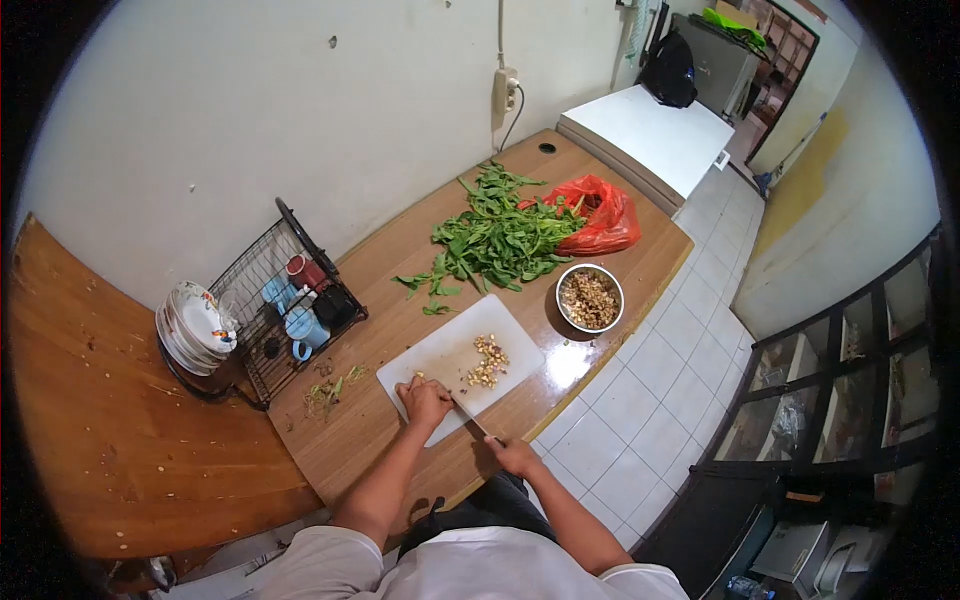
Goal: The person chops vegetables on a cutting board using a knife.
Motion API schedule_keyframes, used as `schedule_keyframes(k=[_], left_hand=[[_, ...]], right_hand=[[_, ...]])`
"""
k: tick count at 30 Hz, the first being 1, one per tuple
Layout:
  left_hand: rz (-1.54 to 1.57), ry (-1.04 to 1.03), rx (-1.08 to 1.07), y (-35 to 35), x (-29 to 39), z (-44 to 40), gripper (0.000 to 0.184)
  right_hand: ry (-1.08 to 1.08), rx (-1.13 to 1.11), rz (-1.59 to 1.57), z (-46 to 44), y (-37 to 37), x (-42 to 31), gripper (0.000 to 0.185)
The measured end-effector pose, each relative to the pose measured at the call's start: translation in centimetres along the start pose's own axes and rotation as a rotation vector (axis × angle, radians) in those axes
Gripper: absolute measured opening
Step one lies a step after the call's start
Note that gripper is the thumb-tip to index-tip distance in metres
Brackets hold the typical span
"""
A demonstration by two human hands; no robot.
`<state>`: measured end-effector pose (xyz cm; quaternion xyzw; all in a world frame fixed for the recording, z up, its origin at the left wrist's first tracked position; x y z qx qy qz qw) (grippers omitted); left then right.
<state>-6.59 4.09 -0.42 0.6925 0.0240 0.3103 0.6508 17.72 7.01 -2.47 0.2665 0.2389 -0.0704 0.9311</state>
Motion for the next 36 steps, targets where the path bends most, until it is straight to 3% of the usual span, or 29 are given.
schedule_keyframes(k=[2, 5, 7, 16, 18, 22, 25, 33, 36], left_hand=[[0.027, -0.011, -0.005, 0.2, 0.3, -0.2, 0.012], [0.022, -0.017, 0.026, 0.3, 0.2, 0.5, 0.01], [0.009, -0.021, 0.069, 0.3, 0.1, 0.5, 0.009], [0.034, -0.021, 0.184, 0.5, 0.1, 0.4, 0.011], [0.109, 0.057, 0.196, 0.7, 0.0, -0.1, 0.01], [0.161, -0.008, 0.232, 1.9, 1.6, -0.4, 0.01], [0.194, -0.133, 0.068, 1.6, 3.1, -0.8, 0.011], [0.085, -0.004, 0.17, 0.9, 2.2, -2.9, 0.012], [0.112, 0.027, 0.116, 1.9, 2.3, -3.1, 0.013]], right_hand=[[-0.017, 0.068, 0.039, 0.4, 1.0, -0.6, 0.082], [-0.037, -0.013, 0.069, 2.3, 1.3, -1.5, 0.078], [-0.029, 0.174, 0.086, 3.6, 1.6, 0.3, 0.076], [-0.005, 0.355, 0.246, 5.9, 4.4, 0.9, 0.064], [-0.025, 0.367, 0.26, 5.6, 4.7, 1.0, 0.064], [-0.017, 0.394, 0.278, 5.3, 4.9, 0.6, 0.064], [-0.023, 0.37, 0.294, 5.0, 4.8, 0.4, 0.064], [-0.008, 0.338, 0.298, 5.8, 6.0, 0.3, 0.065], [-0.022, 0.284, 0.281, 6.2, 6.9, 1.4, 0.067]])
Point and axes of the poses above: each hand's wrist, its own z-axis away from the middle knuckle, its own y-axis out of the back of the hand, x = y × z, the point moved 4 cm from there along -z, towards the middle knuckle, and after that the axes turned 6 degrees about -y, right-handed, at the moved point
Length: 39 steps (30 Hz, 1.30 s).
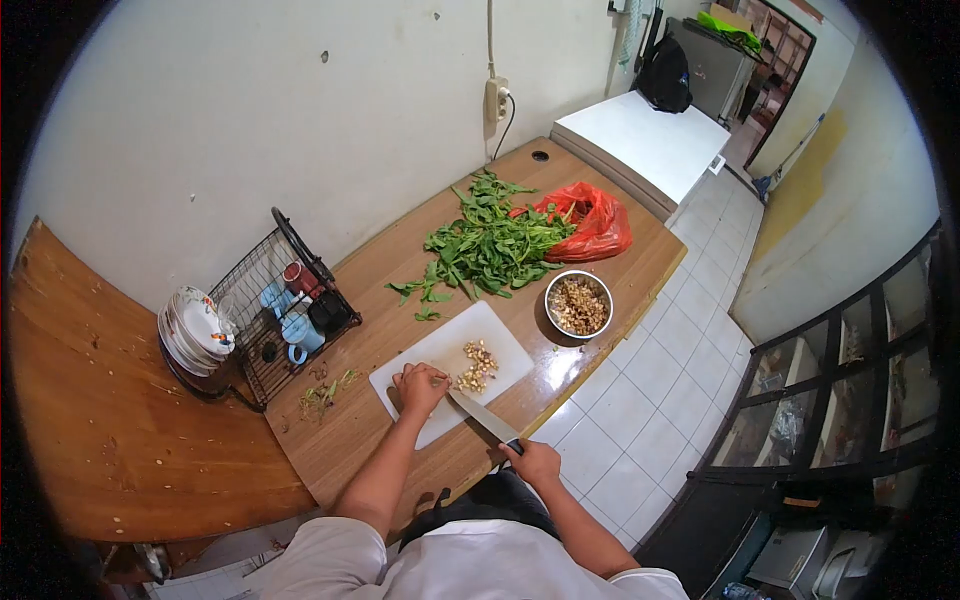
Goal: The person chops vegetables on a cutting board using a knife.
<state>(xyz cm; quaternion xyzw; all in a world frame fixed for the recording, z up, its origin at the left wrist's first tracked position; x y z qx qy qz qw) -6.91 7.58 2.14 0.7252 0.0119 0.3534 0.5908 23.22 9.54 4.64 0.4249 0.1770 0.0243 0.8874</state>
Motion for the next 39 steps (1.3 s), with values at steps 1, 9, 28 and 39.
schedule_keyframes(k=[1, 9, 28, 39], left_hand=[[-0.003, -0.004, -0.002, 0.5, 0.5, 0.0, 0.013], [-0.019, 0.205, 0.073, 1.3, -1.8, 1.0, 0.02], [-0.056, -0.031, -0.163, 0.4, -2.2, 3.9, 0.032], [0.339, 0.284, 0.151, -2.2, -4.4, 3.8, 0.038]], right_hand=[[-0.006, -0.036, -0.004, 0.0, 0.0, 0.5, 0.068], [0.036, -0.303, -0.188, -3.0, -3.6, 0.1, 0.075], [0.057, -0.407, -0.388, -4.1, -2.5, 3.3, 0.079], [0.124, -0.349, -0.469, -3.9, -3.9, 3.7, 0.073]])
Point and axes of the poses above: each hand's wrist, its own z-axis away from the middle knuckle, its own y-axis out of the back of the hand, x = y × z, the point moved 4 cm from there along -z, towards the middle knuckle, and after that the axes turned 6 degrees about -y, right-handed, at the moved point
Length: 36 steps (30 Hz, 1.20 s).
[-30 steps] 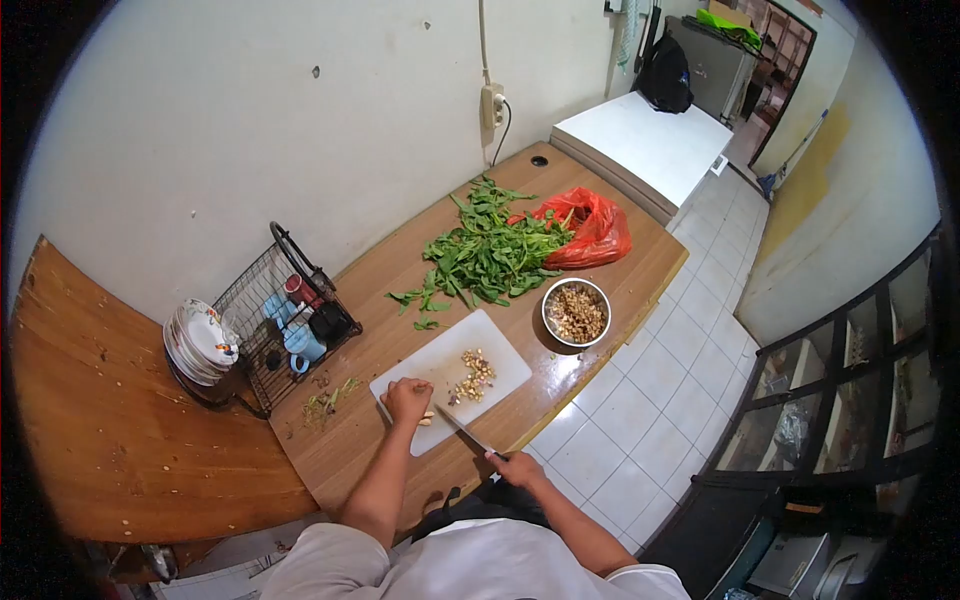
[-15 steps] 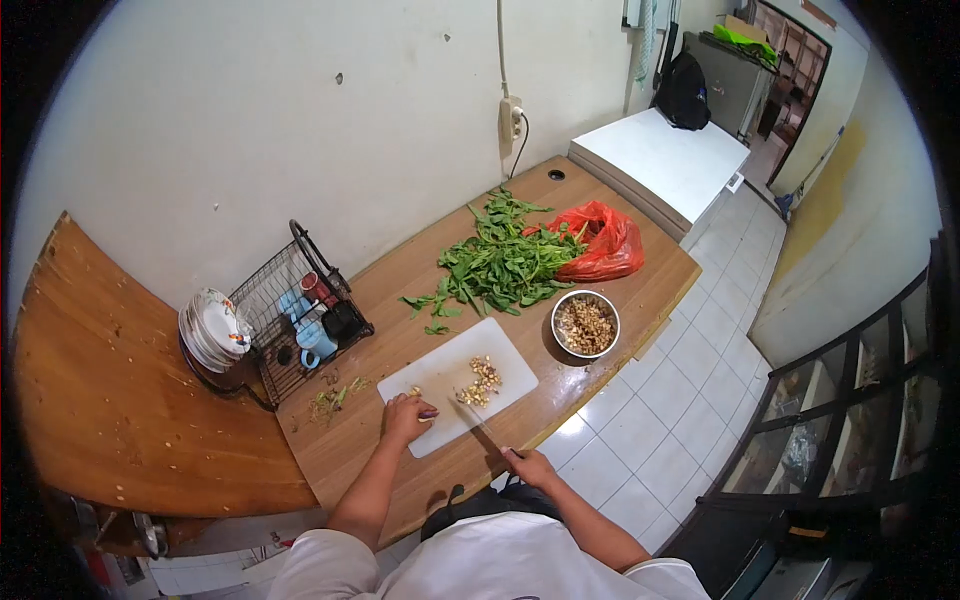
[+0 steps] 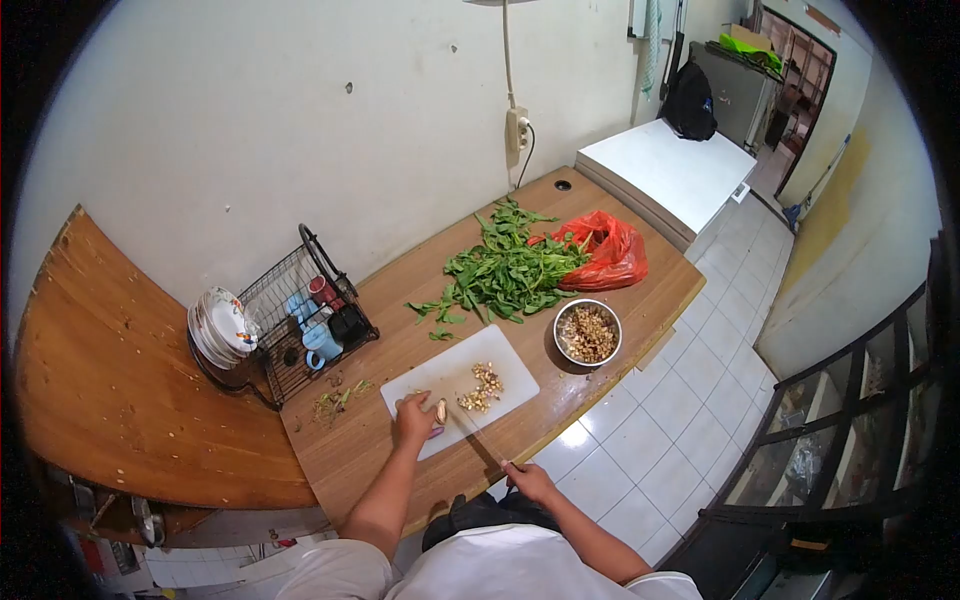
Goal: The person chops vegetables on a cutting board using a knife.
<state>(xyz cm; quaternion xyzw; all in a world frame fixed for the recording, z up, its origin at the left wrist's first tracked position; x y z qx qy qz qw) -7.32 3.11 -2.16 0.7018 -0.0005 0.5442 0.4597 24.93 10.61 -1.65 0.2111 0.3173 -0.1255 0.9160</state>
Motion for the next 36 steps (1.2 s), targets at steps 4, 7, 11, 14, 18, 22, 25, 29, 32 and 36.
schedule_keyframes(k=[4, 7, 11, 14, 18, 22, 25, 29, 32, 36], left_hand=[[-0.338, -0.104, 0.06, 3.9, 4.2, 1.6, 0.041], [-0.302, -0.004, -0.131, 4.7, 4.1, 3.5, 0.039], [-0.351, 0.064, -0.193, 3.7, 2.5, 6.2, 0.037], [-0.364, 0.005, -0.15, 3.3, 2.9, 6.6, 0.032], [-0.349, -0.071, -0.112, 2.0, 3.1, 6.8, 0.026], [-0.363, 0.072, -0.202, 1.8, 3.0, 6.7, 0.029], [-0.307, 0.178, -0.218, 1.5, 3.1, 6.3, 0.029], [-0.277, 0.206, -0.105, 1.1, 5.0, 5.2, 0.038], [-0.29, 0.35, -0.133, 0.9, 5.6, 4.4, 0.044], [-0.218, 0.298, -0.11, 0.7, 4.8, 4.6, 0.038]], right_hand=[[-0.053, -0.004, -0.044, -0.1, -0.4, 0.6, 0.069], [-0.018, 0.003, -0.074, 0.3, -1.1, 0.7, 0.076], [-0.059, -0.035, 0.005, -0.2, -1.4, -0.3, 0.075], [-0.054, -0.068, -0.039, -2.3, -3.2, -0.3, 0.07], [-0.016, -0.013, 0.05, -2.8, -3.9, -2.6, 0.077], [-0.077, -0.091, -0.098, -5.4, -4.2, -5.3, 0.073], [-0.019, -0.101, -0.178, -6.9, -4.3, -6.0, 0.069], [0.07, 0.027, -0.082, -3.7, -0.8, -6.7, 0.073], [-0.086, -0.001, -0.095, -2.1, 0.5, -4.5, 0.073], [0.009, 0.108, -0.165, -0.2, 0.6, -3.8, 0.074]])
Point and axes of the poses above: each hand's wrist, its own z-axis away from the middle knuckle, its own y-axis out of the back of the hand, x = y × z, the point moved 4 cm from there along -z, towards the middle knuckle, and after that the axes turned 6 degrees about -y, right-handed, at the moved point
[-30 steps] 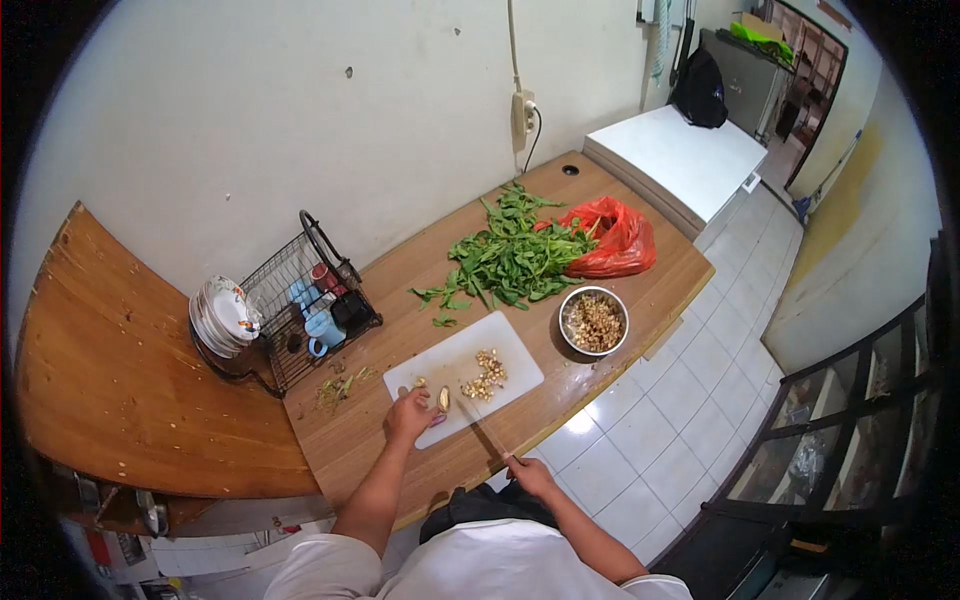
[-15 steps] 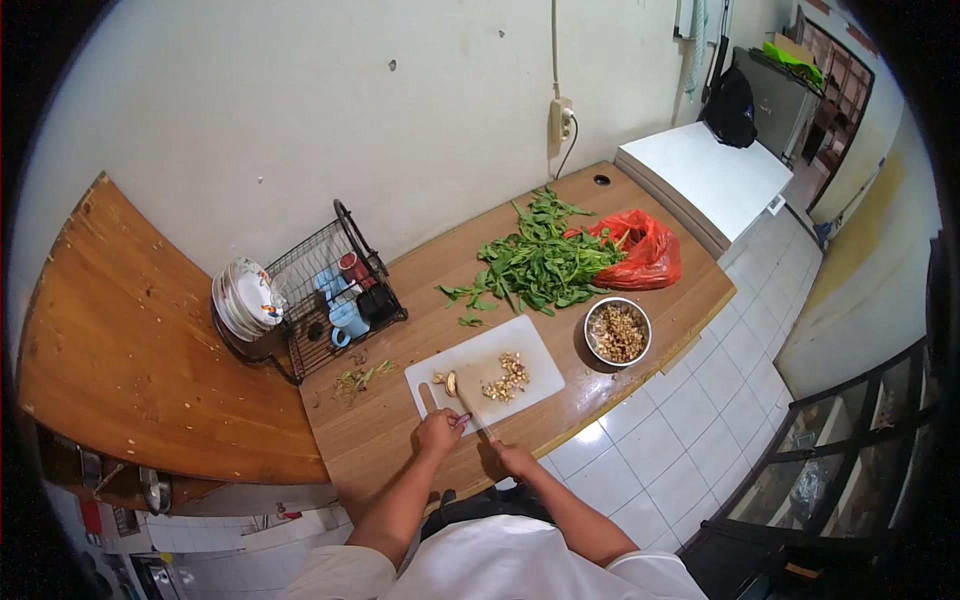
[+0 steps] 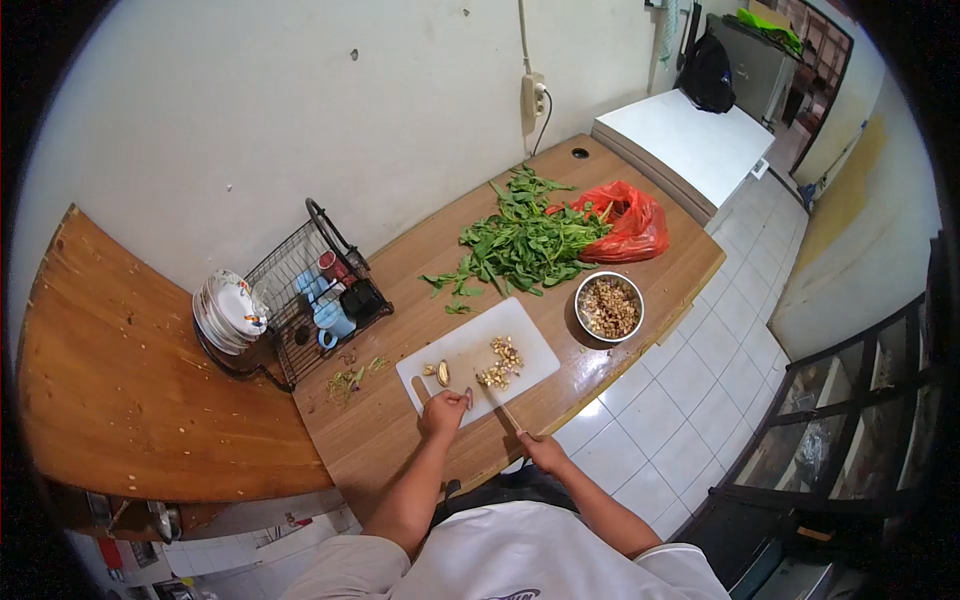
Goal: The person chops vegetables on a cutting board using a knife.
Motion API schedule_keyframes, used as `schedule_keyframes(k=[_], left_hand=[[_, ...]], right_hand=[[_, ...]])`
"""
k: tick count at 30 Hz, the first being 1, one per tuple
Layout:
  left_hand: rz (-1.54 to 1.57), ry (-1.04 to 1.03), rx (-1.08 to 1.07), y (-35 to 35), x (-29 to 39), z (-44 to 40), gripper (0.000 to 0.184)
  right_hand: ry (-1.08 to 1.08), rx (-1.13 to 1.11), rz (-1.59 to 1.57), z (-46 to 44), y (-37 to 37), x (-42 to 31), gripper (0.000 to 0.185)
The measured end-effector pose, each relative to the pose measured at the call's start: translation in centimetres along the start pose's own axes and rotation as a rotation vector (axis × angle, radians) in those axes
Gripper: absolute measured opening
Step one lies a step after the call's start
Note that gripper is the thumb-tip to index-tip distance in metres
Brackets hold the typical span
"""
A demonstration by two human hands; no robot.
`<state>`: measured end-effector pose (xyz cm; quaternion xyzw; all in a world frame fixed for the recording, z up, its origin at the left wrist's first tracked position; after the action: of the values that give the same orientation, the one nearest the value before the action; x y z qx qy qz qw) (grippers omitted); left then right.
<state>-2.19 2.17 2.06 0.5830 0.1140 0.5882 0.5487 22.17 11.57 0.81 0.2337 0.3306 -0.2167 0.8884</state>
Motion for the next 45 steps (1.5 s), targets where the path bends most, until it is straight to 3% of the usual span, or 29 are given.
schedule_keyframes(k=[2, 4, 10, 23, 27, 37, 43, 45], left_hand=[[0.088, -0.112, 0.039, -1.7, -1.8, -0.8, 0.036], [0.158, -0.283, 0.026, -2.4, -1.7, -1.1, 0.031], [0.029, -0.119, 0.095, -2.4, -1.8, -0.8, 0.024], [0.093, -0.206, 0.151, -2.5, -1.8, -0.8, 0.024], [0.025, -0.24, 0.196, -2.6, -2.4, -1.2, 0.022], [-0.063, -0.32, 0.184, -2.4, -2.2, -1.3, 0.02], [-0.062, -0.251, 0.133, -0.4, -0.8, -0.6, 0.019], [-0.05, -0.254, 0.139, -0.5, -0.9, -0.4, 0.02]], right_hand=[[-0.15, -0.144, 0.153, 0.4, -0.6, 0.9, 0.068], [-0.121, -0.151, 0.12, 0.6, -1.5, 1.5, 0.069], [-0.057, -0.093, 0.116, 0.3, -4.2, 3.9, 0.073], [-0.12, -0.115, 0.114, -0.4, -6.8, 4.9, 0.071], [-0.055, -0.04, 0.248, -0.1, -7.3, 3.6, 0.073], [-0.158, -0.005, 0.212, -3.0, -9.5, -0.6, 0.084], [-0.13, -0.016, 0.204, -2.6, -9.0, 0.5, 0.083], [-0.008, 0.004, 0.258, -1.4, -8.3, 2.4, 0.08]])
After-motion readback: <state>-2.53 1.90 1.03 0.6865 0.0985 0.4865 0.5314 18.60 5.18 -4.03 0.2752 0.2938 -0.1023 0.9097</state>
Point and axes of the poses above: each hand's wrist, its own z-axis away from the middle knuckle, its own y-axis out of the back of the hand, x = y × z, the point moved 4 cm from there along -z, towards the middle knuckle, and after that the axes turned 6 degrees about -y, right-handed, at the moved point
